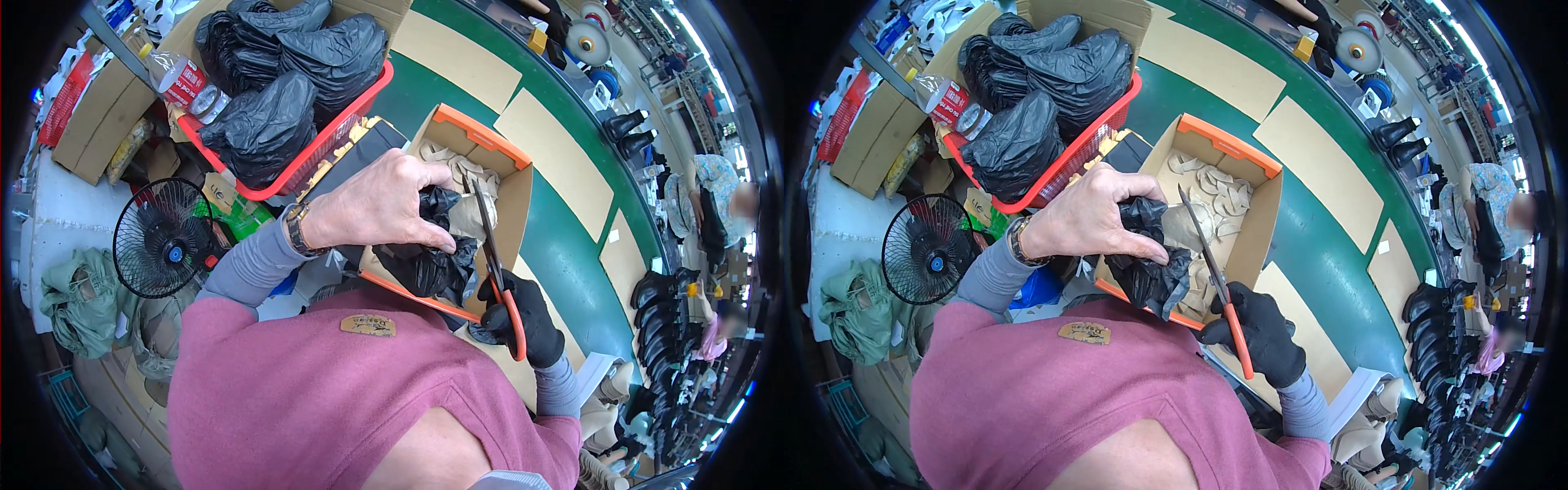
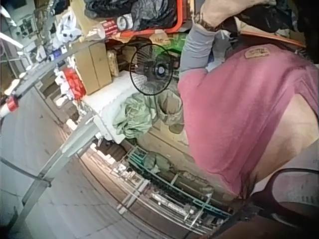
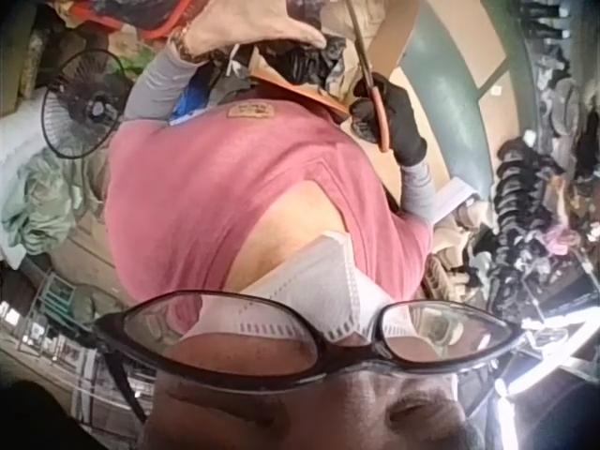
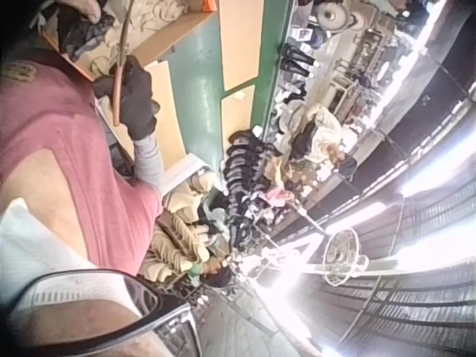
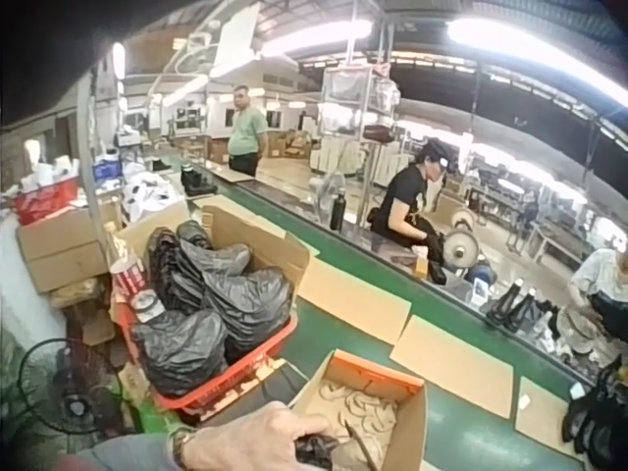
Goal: The recorder is manufacturing shoes by trimming excess black material from the edges of shoe components using scissors and organizing them into stacks.
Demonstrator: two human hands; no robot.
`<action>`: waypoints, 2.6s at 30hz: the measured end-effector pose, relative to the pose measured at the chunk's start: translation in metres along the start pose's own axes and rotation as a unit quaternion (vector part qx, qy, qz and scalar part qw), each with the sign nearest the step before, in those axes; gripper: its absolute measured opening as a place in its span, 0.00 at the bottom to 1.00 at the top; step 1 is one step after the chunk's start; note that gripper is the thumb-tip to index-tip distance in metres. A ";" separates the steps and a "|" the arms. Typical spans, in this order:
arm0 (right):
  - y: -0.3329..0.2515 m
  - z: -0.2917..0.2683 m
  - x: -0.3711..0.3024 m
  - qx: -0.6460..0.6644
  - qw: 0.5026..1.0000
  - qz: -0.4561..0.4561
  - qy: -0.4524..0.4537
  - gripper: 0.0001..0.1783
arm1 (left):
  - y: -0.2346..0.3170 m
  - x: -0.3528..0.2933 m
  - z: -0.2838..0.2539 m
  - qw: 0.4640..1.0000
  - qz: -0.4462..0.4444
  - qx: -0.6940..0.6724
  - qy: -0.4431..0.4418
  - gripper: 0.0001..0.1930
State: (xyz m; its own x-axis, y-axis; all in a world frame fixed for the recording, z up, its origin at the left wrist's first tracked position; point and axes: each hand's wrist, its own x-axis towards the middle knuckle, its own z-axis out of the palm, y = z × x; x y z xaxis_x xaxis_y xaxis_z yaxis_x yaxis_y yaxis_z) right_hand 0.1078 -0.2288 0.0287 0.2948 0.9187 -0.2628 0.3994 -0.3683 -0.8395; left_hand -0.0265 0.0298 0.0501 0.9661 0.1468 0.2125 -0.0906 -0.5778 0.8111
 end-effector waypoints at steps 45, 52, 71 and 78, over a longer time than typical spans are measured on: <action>0.007 0.007 0.014 0.009 0.995 -0.095 -0.011 0.42 | 0.001 -0.002 0.004 0.989 -0.012 -0.134 -0.068 0.21; -0.008 0.005 0.013 0.016 1.000 -0.009 -0.019 0.40 | -0.002 0.000 0.000 0.981 -0.047 -0.170 -0.079 0.20; 0.052 0.021 0.039 -0.128 0.983 -0.098 0.091 0.19 | -0.009 0.011 0.013 0.987 0.105 -0.029 0.116 0.32; 0.065 0.034 0.076 -0.149 0.985 0.024 0.088 0.27 | -0.009 0.016 0.032 0.966 0.145 0.063 0.202 0.42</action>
State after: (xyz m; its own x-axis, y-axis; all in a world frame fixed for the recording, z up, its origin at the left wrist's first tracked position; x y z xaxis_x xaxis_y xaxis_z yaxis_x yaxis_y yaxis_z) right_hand 0.1261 -0.1779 -0.0618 0.4551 0.8698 -0.1909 0.6101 -0.4607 -0.6447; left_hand -0.0024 0.0115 0.0287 0.7285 0.2512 0.6373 -0.2888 -0.7310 0.6183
